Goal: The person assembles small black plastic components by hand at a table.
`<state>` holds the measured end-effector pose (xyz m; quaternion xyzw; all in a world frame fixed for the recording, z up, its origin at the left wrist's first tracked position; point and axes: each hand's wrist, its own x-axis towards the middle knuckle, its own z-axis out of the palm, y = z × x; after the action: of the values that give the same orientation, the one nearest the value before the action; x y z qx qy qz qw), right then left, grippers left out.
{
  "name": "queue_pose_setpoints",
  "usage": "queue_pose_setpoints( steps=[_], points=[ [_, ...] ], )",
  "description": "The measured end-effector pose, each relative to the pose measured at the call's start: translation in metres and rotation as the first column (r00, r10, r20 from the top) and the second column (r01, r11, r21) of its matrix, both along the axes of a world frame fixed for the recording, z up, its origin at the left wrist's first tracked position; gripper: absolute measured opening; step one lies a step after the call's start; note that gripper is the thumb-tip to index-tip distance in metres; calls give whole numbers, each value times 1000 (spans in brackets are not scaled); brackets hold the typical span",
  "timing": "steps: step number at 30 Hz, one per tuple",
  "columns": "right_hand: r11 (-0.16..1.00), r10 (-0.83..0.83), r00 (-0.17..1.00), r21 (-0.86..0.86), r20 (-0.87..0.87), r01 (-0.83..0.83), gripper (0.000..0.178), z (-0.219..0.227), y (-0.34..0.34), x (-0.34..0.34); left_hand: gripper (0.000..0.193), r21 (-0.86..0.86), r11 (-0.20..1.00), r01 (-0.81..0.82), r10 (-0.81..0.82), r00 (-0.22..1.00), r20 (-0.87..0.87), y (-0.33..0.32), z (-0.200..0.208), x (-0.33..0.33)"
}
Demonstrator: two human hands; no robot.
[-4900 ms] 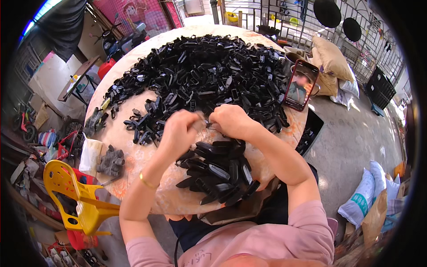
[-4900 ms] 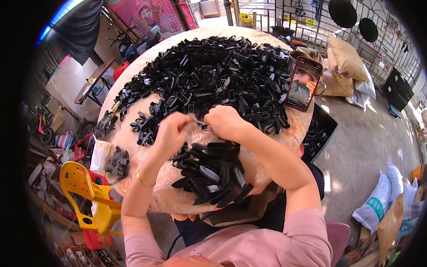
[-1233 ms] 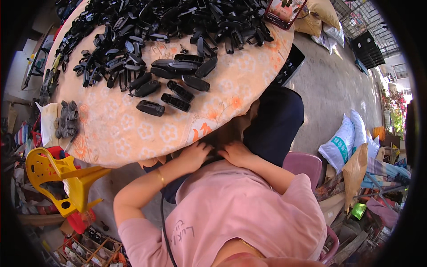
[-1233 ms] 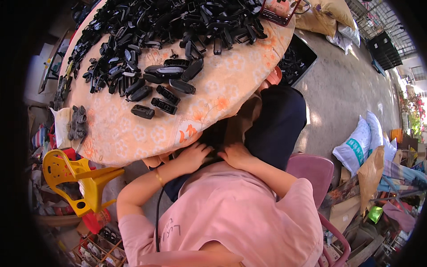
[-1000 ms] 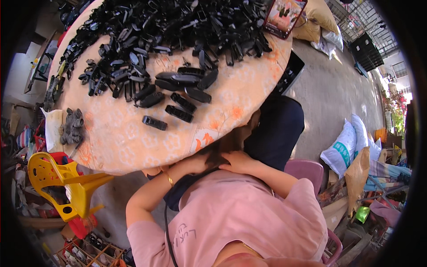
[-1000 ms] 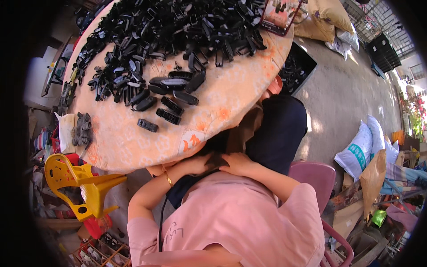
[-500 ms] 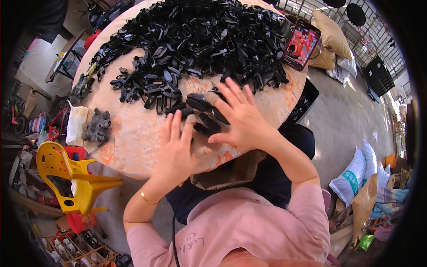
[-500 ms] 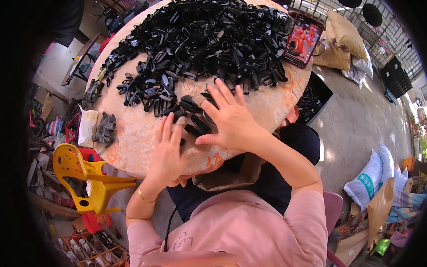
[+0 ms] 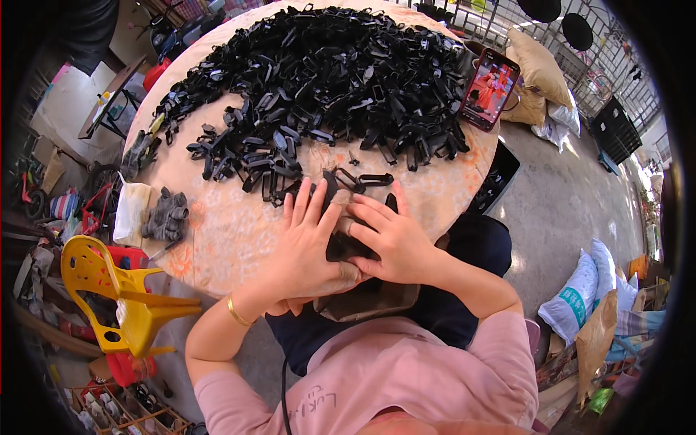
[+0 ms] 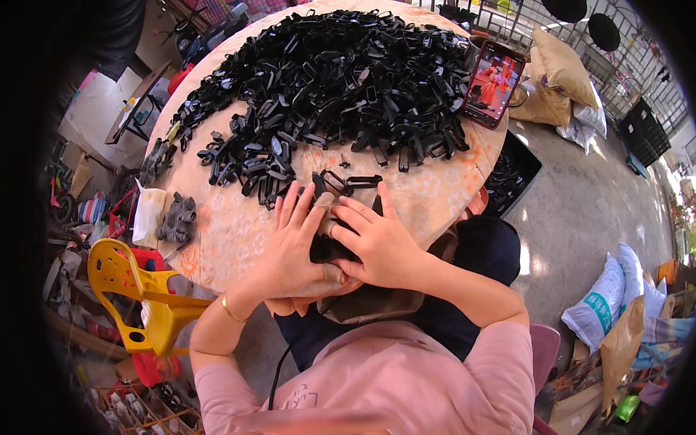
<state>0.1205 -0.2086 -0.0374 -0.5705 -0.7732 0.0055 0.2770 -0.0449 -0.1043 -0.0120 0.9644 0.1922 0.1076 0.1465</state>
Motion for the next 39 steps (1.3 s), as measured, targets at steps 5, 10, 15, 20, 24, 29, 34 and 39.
queue_pose_setpoints(
  steps=[5, 10, 15, 20, 24, 29, 34, 39],
  points=[
    [1000, 28, 995, -4, -93, -29, 42, -1, -11, 2, 90, -8, 994, 105, -106, 993, -43, -5, 1, 4],
    [1000, 20, 992, -12, -124, -22, 42, -4, -37, -2, 86, -38, 986, 165, -166, 986, -24, -30, -5, -3],
    [990, 90, 995, 116, -45, -84, 37, -22, -66, -3, 76, 34, 983, 181, -184, 977, 107, -66, -22, -11],
    [976, 86, 996, 206, -32, -78, 22, -79, -99, -9, 34, 403, 863, 305, -379, 918, 118, -88, -60, -21],
    [994, 22, 997, -107, -78, -30, 28, -88, -104, -10, 22, 413, 785, 462, -534, 842, 73, -98, -83, -25],
    [791, -104, 986, -612, -132, 1, 20, -71, -110, 10, 24, -93, 892, 442, -452, 879, -151, -93, -106, -28],
    [995, -72, 939, 43, -336, 91, 19, -1, -76, 11, 30, -648, 719, 251, -447, 881, -154, -83, -64, -27],
    [942, -252, 947, 172, -197, 287, 22, 22, -7, -1, 23, -607, 722, 333, -251, 943, 218, -44, 17, -17]
  ],
)
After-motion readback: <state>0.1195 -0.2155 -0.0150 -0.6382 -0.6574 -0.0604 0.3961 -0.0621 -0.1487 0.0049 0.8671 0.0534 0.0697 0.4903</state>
